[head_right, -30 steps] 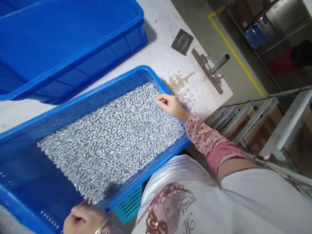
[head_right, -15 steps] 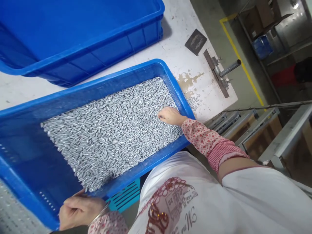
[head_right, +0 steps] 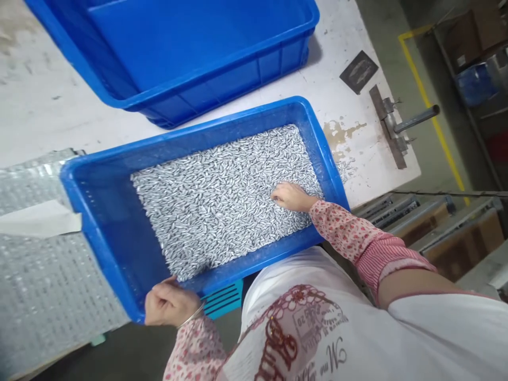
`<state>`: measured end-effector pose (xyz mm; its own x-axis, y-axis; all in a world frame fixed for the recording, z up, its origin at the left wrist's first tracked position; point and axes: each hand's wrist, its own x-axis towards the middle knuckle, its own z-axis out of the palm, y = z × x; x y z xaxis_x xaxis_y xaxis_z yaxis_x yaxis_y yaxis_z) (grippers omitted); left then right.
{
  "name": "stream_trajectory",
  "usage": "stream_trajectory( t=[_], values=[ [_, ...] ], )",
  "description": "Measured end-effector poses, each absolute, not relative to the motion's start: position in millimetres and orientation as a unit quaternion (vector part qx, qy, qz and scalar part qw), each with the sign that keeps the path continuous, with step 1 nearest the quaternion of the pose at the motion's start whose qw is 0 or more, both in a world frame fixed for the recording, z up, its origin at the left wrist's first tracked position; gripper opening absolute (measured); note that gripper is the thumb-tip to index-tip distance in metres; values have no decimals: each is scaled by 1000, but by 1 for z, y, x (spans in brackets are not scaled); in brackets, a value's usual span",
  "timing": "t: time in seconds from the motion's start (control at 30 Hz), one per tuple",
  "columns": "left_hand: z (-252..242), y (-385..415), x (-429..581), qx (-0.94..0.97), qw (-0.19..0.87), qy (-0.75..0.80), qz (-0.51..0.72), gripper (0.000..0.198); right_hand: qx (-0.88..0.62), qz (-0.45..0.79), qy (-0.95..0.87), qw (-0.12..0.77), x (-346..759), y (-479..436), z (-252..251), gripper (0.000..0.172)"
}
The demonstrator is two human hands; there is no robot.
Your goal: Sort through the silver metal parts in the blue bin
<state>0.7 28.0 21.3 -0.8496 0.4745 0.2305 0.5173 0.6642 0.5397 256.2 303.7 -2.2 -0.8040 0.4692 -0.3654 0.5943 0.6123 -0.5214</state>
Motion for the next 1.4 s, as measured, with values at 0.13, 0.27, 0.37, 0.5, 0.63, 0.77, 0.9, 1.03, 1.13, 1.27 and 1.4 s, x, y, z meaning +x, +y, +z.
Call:
stream_trajectory(
  t=[0.13,0.27,0.37,0.5,0.63,0.77,0.9,1.03,1.13,1.27,1.4],
  values=[
    [24,28,2,-279,25,-907,-314,40,283,-329,894,112,247,295,-2,17],
    [24,27,3,-278,20,-898,-341,41,275,-331,894,128,240,285,0,18],
    [23,25,2,-282,18,-888,-363,43,266,-338,892,136,235,274,-1,18],
    [21,21,2,-275,4,-876,-395,45,265,-336,890,156,225,257,-1,18],
    [20,19,2,-262,-27,-863,-431,45,256,-331,889,186,208,238,0,19],
    [26,14,-8,-155,-50,-857,-489,44,234,-338,889,201,188,219,3,20],
    [34,0,-43,-137,11,-872,-470,45,236,-334,887,215,167,204,8,25],
    [33,-16,-87,-153,54,-891,-425,44,254,-327,881,229,148,192,11,35],
    [24,-20,-104,-167,27,-898,-407,43,260,-324,879,234,134,185,13,44],
    [16,-20,-109,-191,-26,-895,-402,44,261,-312,875,264,116,175,17,52],
    [16,-22,-111,-234,-39,-890,-390,43,254,-303,874,283,104,164,17,57]
  ],
)
